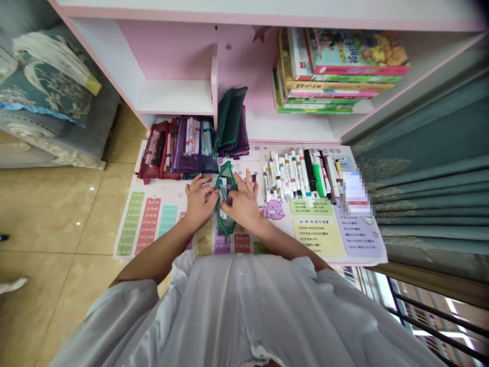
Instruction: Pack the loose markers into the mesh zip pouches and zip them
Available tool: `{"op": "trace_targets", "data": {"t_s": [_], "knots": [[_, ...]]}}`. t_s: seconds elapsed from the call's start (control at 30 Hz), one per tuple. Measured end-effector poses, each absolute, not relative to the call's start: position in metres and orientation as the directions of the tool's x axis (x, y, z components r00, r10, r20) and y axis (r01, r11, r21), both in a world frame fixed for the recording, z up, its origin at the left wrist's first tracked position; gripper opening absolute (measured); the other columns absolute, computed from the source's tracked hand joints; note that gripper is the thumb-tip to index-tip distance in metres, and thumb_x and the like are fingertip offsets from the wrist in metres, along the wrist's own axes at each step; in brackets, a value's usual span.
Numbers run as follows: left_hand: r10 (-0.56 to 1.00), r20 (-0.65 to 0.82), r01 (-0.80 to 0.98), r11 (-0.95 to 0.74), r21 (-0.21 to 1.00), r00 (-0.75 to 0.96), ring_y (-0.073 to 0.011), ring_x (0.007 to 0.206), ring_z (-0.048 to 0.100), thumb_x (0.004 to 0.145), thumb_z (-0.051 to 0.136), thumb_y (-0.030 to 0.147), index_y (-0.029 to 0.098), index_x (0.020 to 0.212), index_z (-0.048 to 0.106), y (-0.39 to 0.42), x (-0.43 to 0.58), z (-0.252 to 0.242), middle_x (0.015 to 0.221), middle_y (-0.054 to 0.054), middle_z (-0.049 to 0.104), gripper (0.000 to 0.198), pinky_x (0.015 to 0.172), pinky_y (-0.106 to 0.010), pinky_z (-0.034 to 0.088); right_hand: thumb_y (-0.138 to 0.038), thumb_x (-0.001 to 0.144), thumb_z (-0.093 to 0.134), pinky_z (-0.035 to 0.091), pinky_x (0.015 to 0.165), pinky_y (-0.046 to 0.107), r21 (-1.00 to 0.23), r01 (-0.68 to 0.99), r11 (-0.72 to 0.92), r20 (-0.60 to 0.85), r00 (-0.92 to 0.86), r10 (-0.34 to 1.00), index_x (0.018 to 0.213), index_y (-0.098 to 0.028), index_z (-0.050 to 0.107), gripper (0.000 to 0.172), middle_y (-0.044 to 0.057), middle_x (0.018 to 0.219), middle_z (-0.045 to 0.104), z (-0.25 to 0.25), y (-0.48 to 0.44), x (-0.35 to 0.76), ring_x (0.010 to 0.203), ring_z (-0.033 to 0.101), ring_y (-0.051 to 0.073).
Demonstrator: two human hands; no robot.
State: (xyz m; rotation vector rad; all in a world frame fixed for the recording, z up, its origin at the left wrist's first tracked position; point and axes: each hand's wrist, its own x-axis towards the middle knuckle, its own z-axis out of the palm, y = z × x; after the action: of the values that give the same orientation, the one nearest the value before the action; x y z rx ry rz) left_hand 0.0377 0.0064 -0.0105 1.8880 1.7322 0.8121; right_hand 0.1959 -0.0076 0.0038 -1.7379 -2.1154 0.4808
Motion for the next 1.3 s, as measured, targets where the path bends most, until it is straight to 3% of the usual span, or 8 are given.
{"op": "trace_targets", "data": {"t_s": [0.53, 0.7, 0.83, 0.93, 1.1, 1.3], "knots": [[0.990, 0.135, 0.724, -0.116, 0.680, 0.031, -0.0299, 0.138, 0.046, 0.085, 0.057, 0.032, 0.022, 0.066, 0.062, 0.007, 0.038, -0.011, 0.123, -0.006, 0.069, 0.022, 0.115, -0.059, 0.026, -0.031, 0.086, 0.062, 0.019, 0.116, 0.070, -0.489, 0.857, 0.164, 0.012, -0.182, 0.983, 0.081, -0.015, 0.074, 0.021, 0.016, 0.159, 0.036, 0.005, -0.010, 0.192, 0.153, 0.009, 0.045], [0.992, 0.125, 0.716, -0.109, 0.689, 0.031, -0.0308, 0.139, 0.045, 0.085, 0.057, 0.032, 0.022, 0.065, 0.062, 0.007, 0.038, -0.009, 0.123, -0.006, 0.069, 0.022, 0.115, -0.060, 0.024, -0.036, 0.089, 0.057, 0.025, 0.116, 0.065, -0.497, 0.852, 0.168, 0.138, -0.113, 0.984, 0.084, -0.018, 0.073, 0.024, 0.013, 0.156, 0.041, 0.006, -0.005, 0.204, 0.154, 0.009, 0.042], [0.993, 0.114, 0.719, -0.100, 0.688, 0.030, -0.0310, 0.139, 0.045, 0.086, 0.057, 0.034, 0.022, 0.066, 0.061, 0.007, 0.037, -0.009, 0.124, -0.006, 0.068, 0.024, 0.116, -0.060, 0.024, -0.038, 0.090, 0.054, 0.023, 0.114, 0.070, -0.400, 0.916, 0.002, 0.257, 0.110, 0.960, 0.087, -0.018, 0.072, 0.027, 0.014, 0.155, 0.041, 0.003, 0.009, 0.231, 0.152, 0.010, 0.045], [0.993, 0.116, 0.716, -0.103, 0.691, 0.030, -0.0311, 0.139, 0.045, 0.086, 0.057, 0.034, 0.022, 0.066, 0.061, 0.006, 0.038, -0.010, 0.124, -0.006, 0.068, 0.024, 0.116, -0.060, 0.024, -0.033, 0.085, 0.059, 0.022, 0.113, 0.074, -0.327, 0.935, -0.135, 0.240, 0.221, 0.945, 0.088, -0.014, 0.072, 0.023, 0.019, 0.155, 0.038, -0.005, 0.018, 0.253, 0.151, 0.012, 0.049], [0.992, 0.118, 0.713, -0.109, 0.692, 0.037, -0.0308, 0.139, 0.045, 0.085, 0.057, 0.033, 0.022, 0.066, 0.061, 0.006, 0.037, -0.010, 0.123, -0.006, 0.068, 0.023, 0.115, -0.060, 0.026, -0.025, 0.081, 0.062, 0.019, 0.111, 0.076, -0.262, 0.946, -0.189, 0.169, 0.238, 0.956, 0.076, -0.011, 0.071, 0.017, 0.022, 0.156, 0.036, -0.013, 0.026, 0.271, 0.150, 0.010, 0.051], [0.994, 0.107, 0.722, -0.100, 0.685, 0.035, -0.0300, 0.139, 0.044, 0.086, 0.057, 0.034, 0.023, 0.067, 0.062, 0.006, 0.037, -0.010, 0.124, -0.006, 0.068, 0.023, 0.115, -0.059, 0.026, -0.022, 0.080, 0.061, 0.019, 0.107, 0.082, -0.199, 0.955, -0.219, 0.099, 0.242, 0.965, 0.080, -0.008, 0.072, 0.018, 0.027, 0.156, 0.035, -0.015, 0.028, 0.274, 0.149, 0.009, 0.054]]}}
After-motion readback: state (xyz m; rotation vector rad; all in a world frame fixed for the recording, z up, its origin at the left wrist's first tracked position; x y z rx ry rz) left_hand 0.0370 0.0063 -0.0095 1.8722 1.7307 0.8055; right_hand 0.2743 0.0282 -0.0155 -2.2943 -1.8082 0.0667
